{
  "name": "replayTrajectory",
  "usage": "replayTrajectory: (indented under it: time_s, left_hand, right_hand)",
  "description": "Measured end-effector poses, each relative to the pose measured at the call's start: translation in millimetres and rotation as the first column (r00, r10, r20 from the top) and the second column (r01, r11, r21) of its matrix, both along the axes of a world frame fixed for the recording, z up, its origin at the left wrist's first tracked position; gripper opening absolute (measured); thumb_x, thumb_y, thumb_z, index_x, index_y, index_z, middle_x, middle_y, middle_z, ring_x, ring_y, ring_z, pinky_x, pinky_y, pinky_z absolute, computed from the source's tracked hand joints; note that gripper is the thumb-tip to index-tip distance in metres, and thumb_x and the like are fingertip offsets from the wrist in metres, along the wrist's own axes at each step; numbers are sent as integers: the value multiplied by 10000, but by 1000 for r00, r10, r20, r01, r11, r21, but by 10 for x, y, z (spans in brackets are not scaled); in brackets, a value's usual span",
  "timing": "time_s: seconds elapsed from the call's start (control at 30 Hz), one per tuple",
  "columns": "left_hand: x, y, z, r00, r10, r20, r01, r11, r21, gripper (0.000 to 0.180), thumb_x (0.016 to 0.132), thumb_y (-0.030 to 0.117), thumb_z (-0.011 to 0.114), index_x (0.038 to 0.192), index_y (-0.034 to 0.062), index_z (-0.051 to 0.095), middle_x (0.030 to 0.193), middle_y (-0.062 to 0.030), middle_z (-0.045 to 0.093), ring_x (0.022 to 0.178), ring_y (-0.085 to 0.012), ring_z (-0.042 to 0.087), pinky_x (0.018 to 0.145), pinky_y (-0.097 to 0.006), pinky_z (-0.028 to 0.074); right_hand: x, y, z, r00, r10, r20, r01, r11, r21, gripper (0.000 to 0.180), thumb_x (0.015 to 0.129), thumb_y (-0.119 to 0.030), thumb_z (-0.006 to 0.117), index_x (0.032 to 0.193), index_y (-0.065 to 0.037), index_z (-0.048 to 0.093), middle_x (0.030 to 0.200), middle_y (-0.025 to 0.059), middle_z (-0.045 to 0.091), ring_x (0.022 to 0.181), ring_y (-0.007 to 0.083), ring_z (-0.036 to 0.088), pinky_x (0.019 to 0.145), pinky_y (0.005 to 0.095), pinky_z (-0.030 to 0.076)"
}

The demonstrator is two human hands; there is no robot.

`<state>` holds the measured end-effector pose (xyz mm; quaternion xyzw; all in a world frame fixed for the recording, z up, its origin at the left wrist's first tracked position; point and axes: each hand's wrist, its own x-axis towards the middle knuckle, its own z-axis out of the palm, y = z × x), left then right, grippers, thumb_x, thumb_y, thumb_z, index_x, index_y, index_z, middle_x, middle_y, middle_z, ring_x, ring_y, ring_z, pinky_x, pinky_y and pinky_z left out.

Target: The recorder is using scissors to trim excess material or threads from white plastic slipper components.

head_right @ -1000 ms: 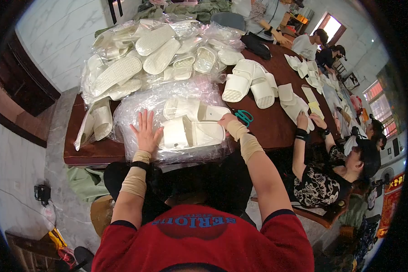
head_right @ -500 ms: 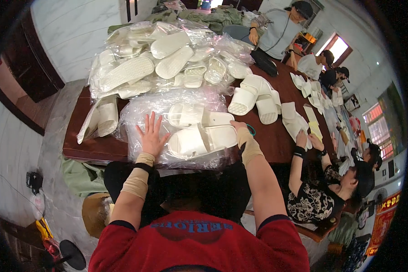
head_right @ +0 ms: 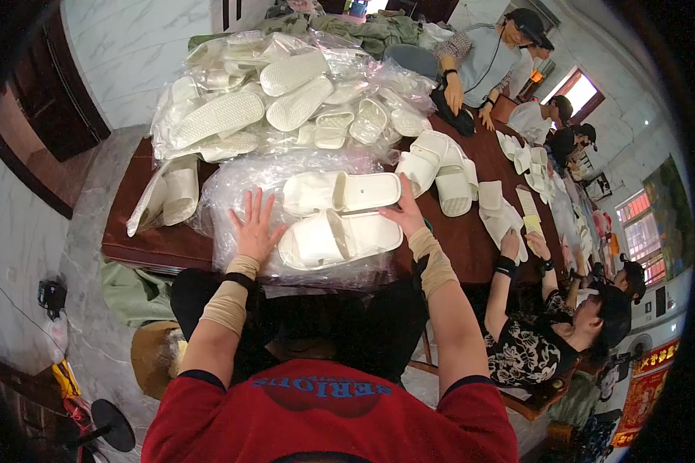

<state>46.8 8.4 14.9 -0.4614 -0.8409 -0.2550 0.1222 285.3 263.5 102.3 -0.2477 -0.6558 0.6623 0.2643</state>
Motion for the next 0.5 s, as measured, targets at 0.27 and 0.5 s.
replayTrajectory:
  time_s: [0.27,0.5]
  left_hand:
    - [38,3,89,1000,-4,11,5,999,-47,720,825,462,585,1431,169,329,1544,-91,147,1434,-301,64,1046,-677,-11]
    - [17,-13,31,1000,2,4,-2,999,-35,716,830,465,577,1431,168,324,1546,-86,137,1435,-289,60,1045,-677,-14]
  right_hand:
    - [-10,203,-267,951,13,309,-89,968,235,663,769,16,658,1370,-110,408,1182,75,554,1051,168,532,901,275,438]
    - [-2,89,-230,974,-220,46,224,971,-84,633,790,30,608,1372,-92,392,1122,93,578,969,186,569,817,295,481]
